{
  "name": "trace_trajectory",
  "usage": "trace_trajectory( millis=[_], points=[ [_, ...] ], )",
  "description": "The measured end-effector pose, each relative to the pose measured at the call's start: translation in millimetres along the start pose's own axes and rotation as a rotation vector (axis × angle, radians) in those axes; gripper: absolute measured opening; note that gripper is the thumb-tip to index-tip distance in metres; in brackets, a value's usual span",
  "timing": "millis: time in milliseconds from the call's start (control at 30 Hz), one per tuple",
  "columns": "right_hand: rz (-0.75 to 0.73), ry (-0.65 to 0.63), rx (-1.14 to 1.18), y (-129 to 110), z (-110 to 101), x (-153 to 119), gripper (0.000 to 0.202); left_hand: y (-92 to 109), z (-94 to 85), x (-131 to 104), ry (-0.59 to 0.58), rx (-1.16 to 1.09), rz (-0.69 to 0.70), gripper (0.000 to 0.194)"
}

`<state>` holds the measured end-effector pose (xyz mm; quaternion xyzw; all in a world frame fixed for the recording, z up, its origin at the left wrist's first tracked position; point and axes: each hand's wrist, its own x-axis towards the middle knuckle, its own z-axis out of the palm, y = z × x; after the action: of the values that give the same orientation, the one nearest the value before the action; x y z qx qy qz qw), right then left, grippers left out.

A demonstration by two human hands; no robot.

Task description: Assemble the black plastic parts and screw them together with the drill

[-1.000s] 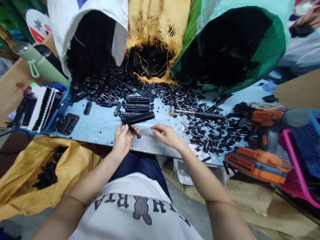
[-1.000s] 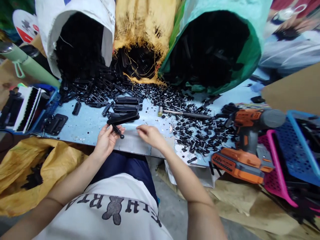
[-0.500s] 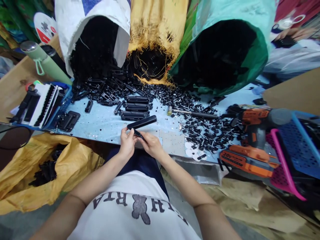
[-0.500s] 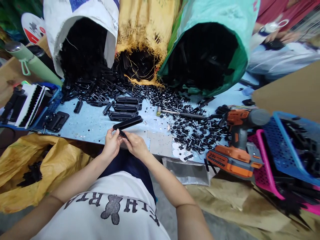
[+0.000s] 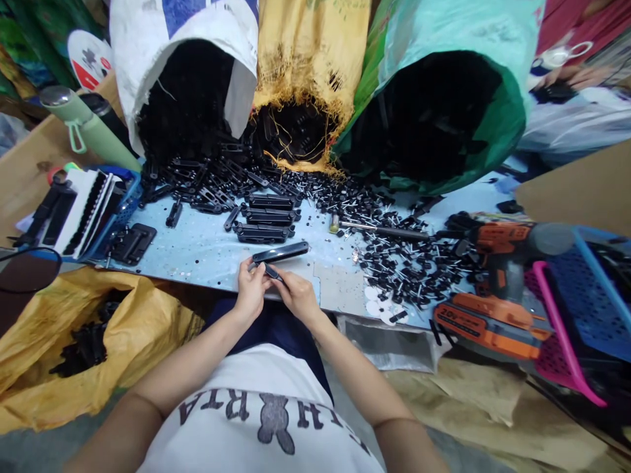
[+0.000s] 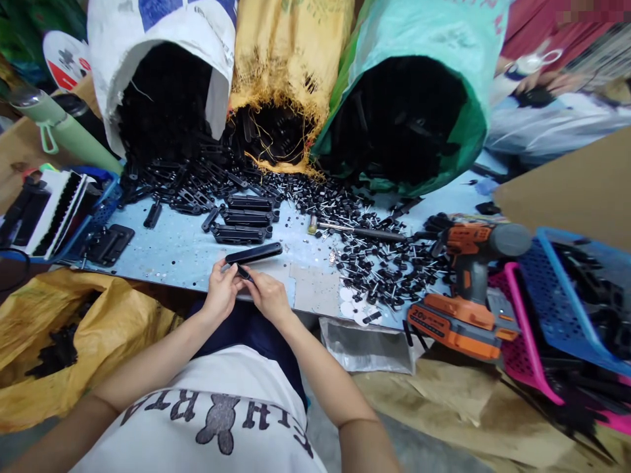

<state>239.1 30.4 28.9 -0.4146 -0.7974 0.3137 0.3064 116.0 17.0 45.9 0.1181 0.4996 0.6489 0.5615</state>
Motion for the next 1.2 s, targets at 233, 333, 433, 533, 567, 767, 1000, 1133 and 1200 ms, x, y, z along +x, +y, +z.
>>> trace_trajectory(
  millis=[233,333,433,533,567,767,1000,1133,1200],
  points=[
    [0.372,0.005,0.403,9,-28,8,0.034,8,-11.5,8,-0.152,0.394,-0.038,0.047],
    [0.446,-0.043,0.548,11,-36,10,0.036,8,-15.8,14,-0.158,0.462,0.031,0.043],
    [0.442,-0.099,0.59,12,-38,9,0.036,12,-15.5,16,-0.169,0.479,0.105,0.042],
    [0.416,-0.16,0.552,13,-37,5,0.035,16,-13.4,18,-0.19,0.469,0.086,0.037],
    [0.404,-0.168,0.524,13,-36,3,0.034,16,-13.1,18,-0.198,0.46,0.065,0.035],
    [0.273,-0.056,0.262,9,-26,-7,0.031,10,-15.1,23,-0.193,0.429,0.064,0.036],
    [0.22,0.091,0.052,0,-5,-17,0.029,12,-12.9,22,-0.195,0.44,0.067,0.037],
    [0.131,0.026,-0.084,5,-16,-10,0.033,19,-15.6,29,-0.236,0.449,-0.002,0.039],
    [0.085,0.012,-0.13,14,-36,3,0.035,25,-18.8,36,-0.249,0.483,-0.004,0.037]
  ],
)
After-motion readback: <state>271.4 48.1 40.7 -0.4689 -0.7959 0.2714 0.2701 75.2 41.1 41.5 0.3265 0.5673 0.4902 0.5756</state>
